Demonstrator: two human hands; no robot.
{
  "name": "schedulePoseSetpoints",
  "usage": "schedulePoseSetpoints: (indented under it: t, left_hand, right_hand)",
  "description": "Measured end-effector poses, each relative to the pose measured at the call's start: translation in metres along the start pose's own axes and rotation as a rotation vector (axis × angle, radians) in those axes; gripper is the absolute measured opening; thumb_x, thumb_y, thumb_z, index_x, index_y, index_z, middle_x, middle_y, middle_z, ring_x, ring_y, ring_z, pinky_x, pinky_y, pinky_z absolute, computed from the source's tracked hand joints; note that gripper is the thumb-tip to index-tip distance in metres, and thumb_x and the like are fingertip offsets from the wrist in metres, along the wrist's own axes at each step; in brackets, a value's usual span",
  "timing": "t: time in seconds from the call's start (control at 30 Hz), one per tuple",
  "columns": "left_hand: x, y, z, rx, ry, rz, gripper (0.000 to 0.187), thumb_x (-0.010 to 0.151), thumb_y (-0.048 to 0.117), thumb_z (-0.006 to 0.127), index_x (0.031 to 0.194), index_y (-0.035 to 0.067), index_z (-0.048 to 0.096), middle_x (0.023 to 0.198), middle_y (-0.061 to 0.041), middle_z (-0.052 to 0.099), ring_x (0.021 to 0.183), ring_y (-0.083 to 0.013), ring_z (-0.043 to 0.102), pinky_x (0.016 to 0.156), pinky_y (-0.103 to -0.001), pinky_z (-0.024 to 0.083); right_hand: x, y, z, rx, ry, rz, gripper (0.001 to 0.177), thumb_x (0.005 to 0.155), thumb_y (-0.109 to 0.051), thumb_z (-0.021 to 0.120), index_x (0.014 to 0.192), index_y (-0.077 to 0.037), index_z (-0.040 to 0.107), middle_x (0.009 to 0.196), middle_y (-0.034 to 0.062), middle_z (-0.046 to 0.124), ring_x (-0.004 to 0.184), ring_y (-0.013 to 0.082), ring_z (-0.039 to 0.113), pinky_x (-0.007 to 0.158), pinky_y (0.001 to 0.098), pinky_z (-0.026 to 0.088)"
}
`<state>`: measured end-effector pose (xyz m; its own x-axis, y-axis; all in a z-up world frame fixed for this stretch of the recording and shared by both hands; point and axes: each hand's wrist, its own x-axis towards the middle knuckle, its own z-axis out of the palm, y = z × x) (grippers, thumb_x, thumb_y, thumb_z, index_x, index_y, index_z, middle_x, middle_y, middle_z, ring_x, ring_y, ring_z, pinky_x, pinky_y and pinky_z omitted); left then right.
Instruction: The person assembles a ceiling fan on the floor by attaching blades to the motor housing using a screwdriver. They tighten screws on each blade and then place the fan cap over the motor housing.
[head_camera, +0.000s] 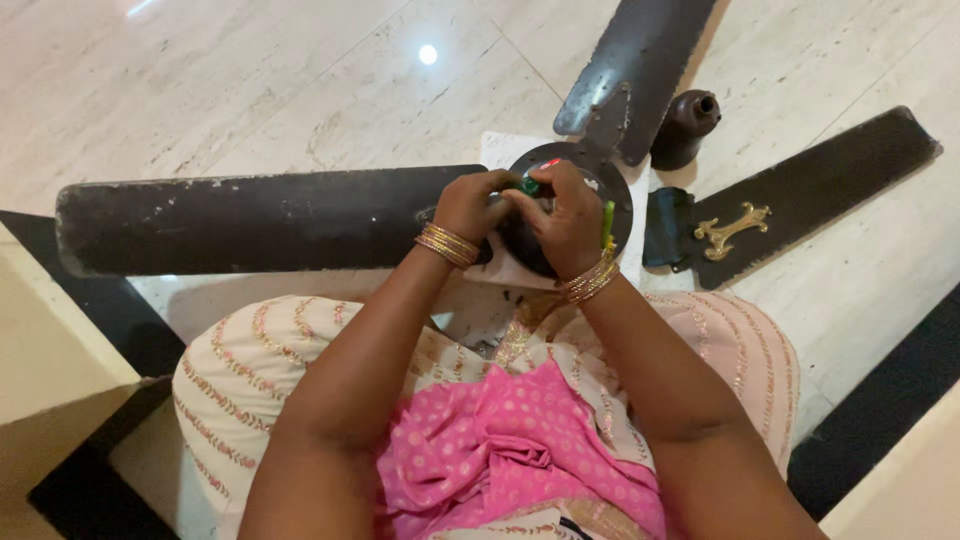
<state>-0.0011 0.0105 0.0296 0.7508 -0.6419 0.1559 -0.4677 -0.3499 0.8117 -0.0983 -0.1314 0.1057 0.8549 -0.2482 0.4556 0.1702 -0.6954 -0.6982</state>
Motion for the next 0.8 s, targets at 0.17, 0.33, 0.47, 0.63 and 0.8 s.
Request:
schedulePoseSetpoints:
  t: [0.17,0.33,0.47,0.63,0.8]
  left_hand:
    - [0.004,-0.001,-0.009,0.016,-0.104,-0.12,0.025,0.092,0.025,0.068,0.114,0.015,0.074,0.092,-0.014,0.076,0.084,-0.0327,0.074,0.076,-0.042,0.057]
    - [0.005,-0.003,-0.006,-0.001,-0.174,-0.057,0.027,0.093,0.027,0.071,0.116,0.015,0.074,0.092,-0.017,0.074,0.083,-0.036,0.071,0.074,-0.045,0.055]
    - [0.004,-0.002,-0.006,-0.01,-0.126,-0.006,0.03,0.091,0.025,0.071,0.119,0.016,0.073,0.095,-0.017,0.074,0.086,-0.0356,0.072,0.075,-0.044,0.056]
    - [0.003,0.0,-0.005,0.0,-0.064,0.001,0.03,0.089,0.025,0.074,0.116,0.015,0.074,0.097,-0.015,0.076,0.087,-0.0332,0.073,0.076,-0.043,0.057]
    - [0.002,0.002,-0.006,0.036,-0.068,-0.066,0.029,0.086,0.027,0.076,0.113,0.017,0.075,0.094,-0.012,0.076,0.085,-0.0315,0.074,0.076,-0.042,0.057]
  right_hand:
    - [0.007,-0.006,-0.017,0.118,-0.128,-0.124,0.042,0.1,-0.013,0.075,0.138,-0.002,0.06,0.129,0.0154,0.068,0.112,0.0311,0.069,0.094,0.0348,0.056]
    - [0.007,0.002,-0.022,0.151,-0.179,-0.076,0.027,0.099,-0.006,0.075,0.126,-0.005,0.072,0.121,0.0089,0.074,0.107,0.0229,0.074,0.094,0.0324,0.058]
    - [0.002,0.002,-0.014,0.176,-0.076,0.055,0.024,0.093,-0.011,0.084,0.111,-0.003,0.071,0.105,0.0095,0.07,0.092,0.0179,0.071,0.082,0.0287,0.057]
    - [-0.001,-0.003,-0.013,0.185,-0.036,0.017,0.022,0.097,-0.012,0.08,0.113,-0.002,0.069,0.104,0.0097,0.069,0.092,0.0178,0.07,0.082,0.0286,0.057]
    - [0.002,-0.01,-0.017,0.143,-0.079,-0.022,0.02,0.1,-0.011,0.076,0.117,-0.002,0.07,0.107,0.0103,0.071,0.094,0.0211,0.071,0.084,0.0306,0.056]
